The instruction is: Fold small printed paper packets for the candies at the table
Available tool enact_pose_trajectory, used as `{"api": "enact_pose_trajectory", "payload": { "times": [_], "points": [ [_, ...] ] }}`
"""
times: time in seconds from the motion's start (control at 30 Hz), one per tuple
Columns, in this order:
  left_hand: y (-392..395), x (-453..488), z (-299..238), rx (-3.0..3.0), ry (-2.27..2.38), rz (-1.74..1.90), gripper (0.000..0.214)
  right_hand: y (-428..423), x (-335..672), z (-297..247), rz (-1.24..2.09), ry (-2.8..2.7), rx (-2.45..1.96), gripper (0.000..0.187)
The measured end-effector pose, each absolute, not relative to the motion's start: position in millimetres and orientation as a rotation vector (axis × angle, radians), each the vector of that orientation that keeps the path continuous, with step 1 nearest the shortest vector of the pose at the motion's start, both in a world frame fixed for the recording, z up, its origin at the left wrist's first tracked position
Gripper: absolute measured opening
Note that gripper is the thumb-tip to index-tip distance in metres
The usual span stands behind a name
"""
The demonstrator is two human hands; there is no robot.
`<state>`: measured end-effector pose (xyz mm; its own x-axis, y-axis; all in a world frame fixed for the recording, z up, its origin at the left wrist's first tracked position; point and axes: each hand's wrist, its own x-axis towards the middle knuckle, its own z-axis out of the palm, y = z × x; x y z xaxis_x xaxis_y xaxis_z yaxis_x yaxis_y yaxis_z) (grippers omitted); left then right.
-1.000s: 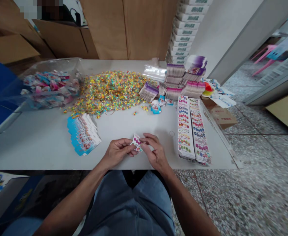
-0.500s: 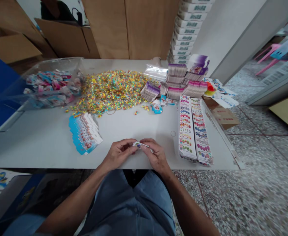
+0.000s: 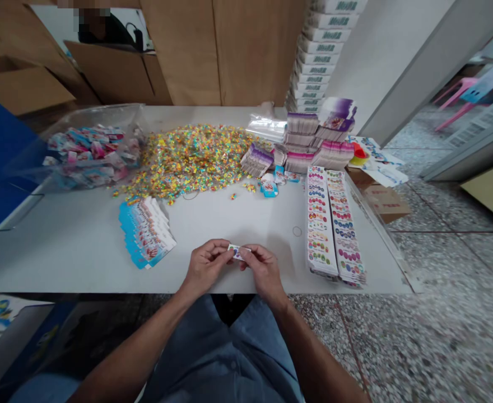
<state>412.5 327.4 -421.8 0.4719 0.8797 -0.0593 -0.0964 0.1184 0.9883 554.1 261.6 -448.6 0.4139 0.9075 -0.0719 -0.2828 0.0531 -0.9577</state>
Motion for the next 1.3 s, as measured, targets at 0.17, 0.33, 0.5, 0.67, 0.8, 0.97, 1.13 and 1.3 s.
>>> {"api": "enact_pose_trajectory", "payload": {
  "times": [0.17, 0.33, 0.5, 0.67, 0.8, 0.97, 1.13, 1.3],
  "points": [
    [345.8, 415.0, -425.3, 1.31, 0.789, 0.666, 0.034, 257.7, 567.4, -443.8, 0.813, -0.907, -1.361, 0.022],
    [421.1, 436.8, -417.2, 1.833, 1.143, 0.761, 0.032, 258.4, 589.0, -449.0, 0.626, -0.872, -1.555, 0.026],
    [492.3, 484.3, -412.5, 2.223, 1.581, 0.468, 0.035, 262.7, 591.1, -452.9, 0.648, -0.938, -1.558, 0.027],
    [499.7, 504.1, -423.9, 2.29, 1.563, 0.402, 0.025, 264.1, 594.1, -453.1, 0.616, -0.927, -1.501, 0.024],
    [473.3, 485.5, -429.1, 2.142, 1.165, 0.615, 0.02, 271.1, 601.0, -456.3, 0.575, -0.728, -1.52, 0.032],
    [422.7, 470.0, -423.7, 1.9, 0.643, 0.681, 0.02, 290.7, 596.7, -454.2, 0.668, -0.565, -1.411, 0.042],
    [404.0, 478.9, -420.5, 1.923, 0.507, 0.612, 0.019, 293.3, 590.9, -450.6, 0.681, -0.67, -1.355, 0.042],
    [418.5, 487.7, -415.3, 1.908, 0.401, 0.417, 0.02, 277.3, 595.9, -452.0, 0.572, -0.657, -1.427, 0.035]
  ]
}}
